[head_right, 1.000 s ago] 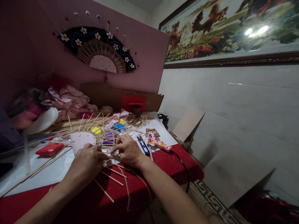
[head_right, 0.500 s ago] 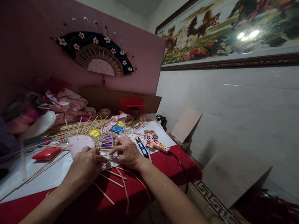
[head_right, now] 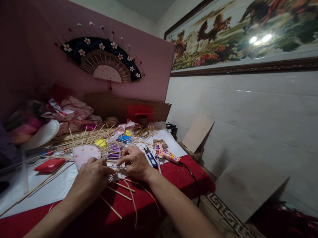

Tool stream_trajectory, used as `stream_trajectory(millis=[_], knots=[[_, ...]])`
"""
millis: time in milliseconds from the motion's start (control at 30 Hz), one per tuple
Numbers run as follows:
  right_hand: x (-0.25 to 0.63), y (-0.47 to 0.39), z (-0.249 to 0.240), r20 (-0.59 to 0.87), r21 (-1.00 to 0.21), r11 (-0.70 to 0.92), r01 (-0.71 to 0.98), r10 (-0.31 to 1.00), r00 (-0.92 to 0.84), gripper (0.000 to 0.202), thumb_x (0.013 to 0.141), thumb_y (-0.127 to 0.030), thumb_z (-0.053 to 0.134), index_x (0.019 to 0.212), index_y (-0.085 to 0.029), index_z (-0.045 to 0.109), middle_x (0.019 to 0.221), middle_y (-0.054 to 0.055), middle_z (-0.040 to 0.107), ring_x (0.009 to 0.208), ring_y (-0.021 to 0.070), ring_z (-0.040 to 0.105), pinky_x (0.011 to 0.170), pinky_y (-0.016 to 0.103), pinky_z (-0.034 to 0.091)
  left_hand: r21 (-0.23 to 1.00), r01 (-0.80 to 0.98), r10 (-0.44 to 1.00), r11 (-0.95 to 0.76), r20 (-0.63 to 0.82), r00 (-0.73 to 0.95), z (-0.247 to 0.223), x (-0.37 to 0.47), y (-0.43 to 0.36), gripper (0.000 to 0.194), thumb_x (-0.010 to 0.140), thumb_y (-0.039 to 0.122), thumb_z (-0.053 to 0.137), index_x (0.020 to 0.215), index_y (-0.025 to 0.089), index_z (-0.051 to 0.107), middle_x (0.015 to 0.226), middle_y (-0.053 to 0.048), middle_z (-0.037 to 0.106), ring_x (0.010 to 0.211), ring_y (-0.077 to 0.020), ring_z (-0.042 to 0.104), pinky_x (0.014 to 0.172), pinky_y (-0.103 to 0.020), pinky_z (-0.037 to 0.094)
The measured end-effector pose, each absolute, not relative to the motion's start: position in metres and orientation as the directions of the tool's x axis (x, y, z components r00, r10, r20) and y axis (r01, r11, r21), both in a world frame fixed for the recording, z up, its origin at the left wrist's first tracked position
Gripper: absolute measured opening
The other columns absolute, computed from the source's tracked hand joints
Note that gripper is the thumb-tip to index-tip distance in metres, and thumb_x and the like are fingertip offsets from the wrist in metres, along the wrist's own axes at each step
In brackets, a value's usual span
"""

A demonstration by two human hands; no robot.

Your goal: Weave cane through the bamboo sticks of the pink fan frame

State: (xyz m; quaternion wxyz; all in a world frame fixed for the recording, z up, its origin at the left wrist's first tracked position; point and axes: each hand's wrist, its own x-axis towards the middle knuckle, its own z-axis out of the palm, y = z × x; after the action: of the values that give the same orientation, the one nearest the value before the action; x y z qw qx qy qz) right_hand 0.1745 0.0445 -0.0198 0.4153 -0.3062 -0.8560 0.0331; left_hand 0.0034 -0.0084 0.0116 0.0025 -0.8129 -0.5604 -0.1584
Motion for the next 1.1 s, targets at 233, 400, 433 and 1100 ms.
stream_trajectory(millis=[233, 400, 433, 1100], knots=[[0.1746, 0.0439, -0.0198, 0.697, -0.303, 0.815, 0.494, 0.543, -0.469, 0.036, 0.062, 0.006, 0.053, 0.071, -0.022, 0.074, 0.078, 0.001, 0.056, 0.081, 0.0164, 0.050, 0.076, 0.031, 0.041, 0.172, 0.915, 0.914, -0.364, 0.255, 0.316, 0.0122, 0.0040, -0.0098, 0.039, 0.073, 0.011, 0.043, 0.082, 0.031, 0.076, 0.087, -0.009, 0.064, 0.087, -0.0268, 0.048, 0.071, -0.037, 0.034], [0.1759, 0.0418, -0.0179, 0.716, -0.317, 0.800, 0.509, 0.554, -0.425, 0.040, 0.064, 0.007, 0.049, 0.075, -0.023, 0.074, 0.079, 0.002, 0.056, 0.084, 0.0169, 0.049, 0.079, 0.031, 0.041, 0.171, 0.915, 0.912, -0.365, 0.266, 0.314, 0.0109, 0.0039, -0.0098, 0.039, 0.076, 0.013, 0.041, 0.081, 0.030, 0.076, 0.088, -0.009, 0.065, 0.087, -0.0273, 0.048, 0.071, -0.037, 0.034], [0.1758, 0.0415, -0.0177, 0.712, -0.318, 0.799, 0.510, 0.556, -0.428, 0.040, 0.065, 0.007, 0.049, 0.075, -0.023, 0.073, 0.079, 0.002, 0.056, 0.085, 0.0169, 0.050, 0.079, 0.031, 0.041, 0.174, 0.916, 0.913, -0.362, 0.262, 0.311, 0.0108, 0.0039, -0.0097, 0.039, 0.076, 0.013, 0.041, 0.082, 0.030, 0.076, 0.088, -0.009, 0.065, 0.087, -0.0271, 0.048, 0.071, -0.037, 0.034], [0.1739, 0.0441, -0.0241, 0.660, -0.308, 0.803, 0.510, 0.567, -0.493, 0.030, 0.064, 0.003, 0.061, 0.071, -0.023, 0.073, 0.079, 0.001, 0.057, 0.082, 0.0158, 0.050, 0.075, 0.029, 0.040, 0.165, 0.912, 0.903, -0.374, 0.286, 0.319, 0.0090, 0.0044, -0.0105, 0.039, 0.078, 0.012, 0.042, 0.083, 0.031, 0.076, 0.088, -0.010, 0.064, 0.088, -0.0276, 0.048, 0.071, -0.038, 0.034]])
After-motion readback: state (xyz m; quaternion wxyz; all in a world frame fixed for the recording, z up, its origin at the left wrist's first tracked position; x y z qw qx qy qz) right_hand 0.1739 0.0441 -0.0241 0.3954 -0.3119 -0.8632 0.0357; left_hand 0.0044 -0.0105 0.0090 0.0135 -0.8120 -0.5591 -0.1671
